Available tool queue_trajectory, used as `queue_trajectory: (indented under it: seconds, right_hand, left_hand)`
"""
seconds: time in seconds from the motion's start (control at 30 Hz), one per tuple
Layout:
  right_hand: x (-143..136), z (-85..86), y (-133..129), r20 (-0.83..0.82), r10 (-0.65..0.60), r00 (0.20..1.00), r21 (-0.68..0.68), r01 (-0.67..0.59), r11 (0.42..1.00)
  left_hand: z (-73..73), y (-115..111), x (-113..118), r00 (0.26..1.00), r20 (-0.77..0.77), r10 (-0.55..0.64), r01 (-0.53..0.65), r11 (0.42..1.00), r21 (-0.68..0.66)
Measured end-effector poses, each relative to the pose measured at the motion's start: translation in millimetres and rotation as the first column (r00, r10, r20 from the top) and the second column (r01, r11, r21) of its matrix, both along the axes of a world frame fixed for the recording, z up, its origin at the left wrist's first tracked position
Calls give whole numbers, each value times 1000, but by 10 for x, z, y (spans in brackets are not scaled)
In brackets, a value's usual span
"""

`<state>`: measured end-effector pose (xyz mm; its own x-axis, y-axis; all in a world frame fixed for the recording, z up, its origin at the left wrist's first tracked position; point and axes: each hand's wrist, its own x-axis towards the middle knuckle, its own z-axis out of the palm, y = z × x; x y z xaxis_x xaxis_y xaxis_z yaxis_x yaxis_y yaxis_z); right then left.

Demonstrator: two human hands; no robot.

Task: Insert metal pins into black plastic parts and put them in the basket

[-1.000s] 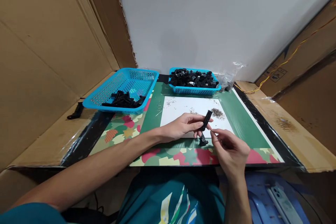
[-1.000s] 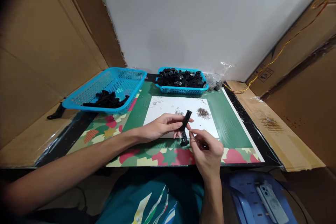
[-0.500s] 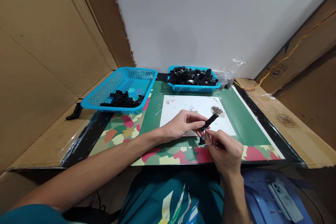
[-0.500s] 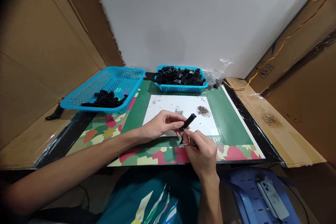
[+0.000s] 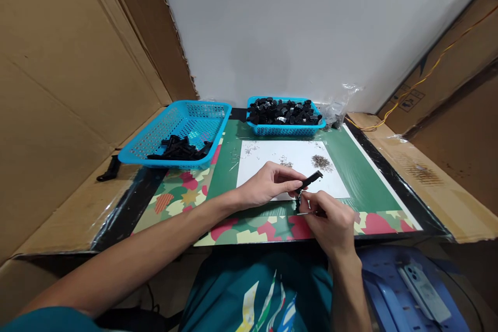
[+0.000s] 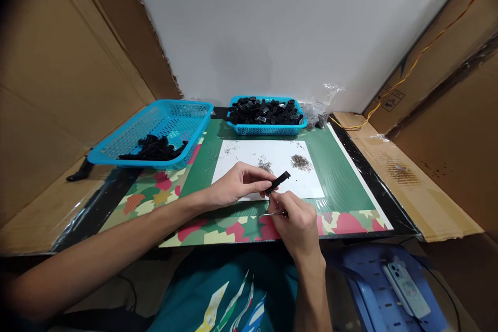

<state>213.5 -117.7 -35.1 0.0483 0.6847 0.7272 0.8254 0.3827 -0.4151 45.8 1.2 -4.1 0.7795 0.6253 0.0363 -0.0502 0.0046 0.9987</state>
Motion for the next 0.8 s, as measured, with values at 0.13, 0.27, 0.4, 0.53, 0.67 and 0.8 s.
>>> queue_trajectory:
  seconds: [0.13,0.27,0.4,0.53,0.67,0.8]
  right_hand:
    - [9,-11,13,-16,36,999,-18,-37,999]
    - [20,-1,15,-68,93,993,-21,-94,995]
    - [23,30,2,-126,131,983,-42,-137,990]
    - [24,68,-9,-184,130,974,-49,-141,989]
    - [25,84,-16,-221,127,967,-33,-137,990]
    - [14,86,-26,-245,123,962,-30,-134,990]
  left_hand:
    - [-4,16,-12,1000,-9,-10,10,1000,11]
    - [11,22,-19,999,-26,-33,34,999,14]
    - [35,15,-18,999,-26,-45,45,999,-4]
    - [52,-6,-15,997,-37,-71,67,993,-95]
    - [45,-38,-8,995,-30,-97,87,966,-243]
    - [19,-59,13,994,1,-106,102,958,-269]
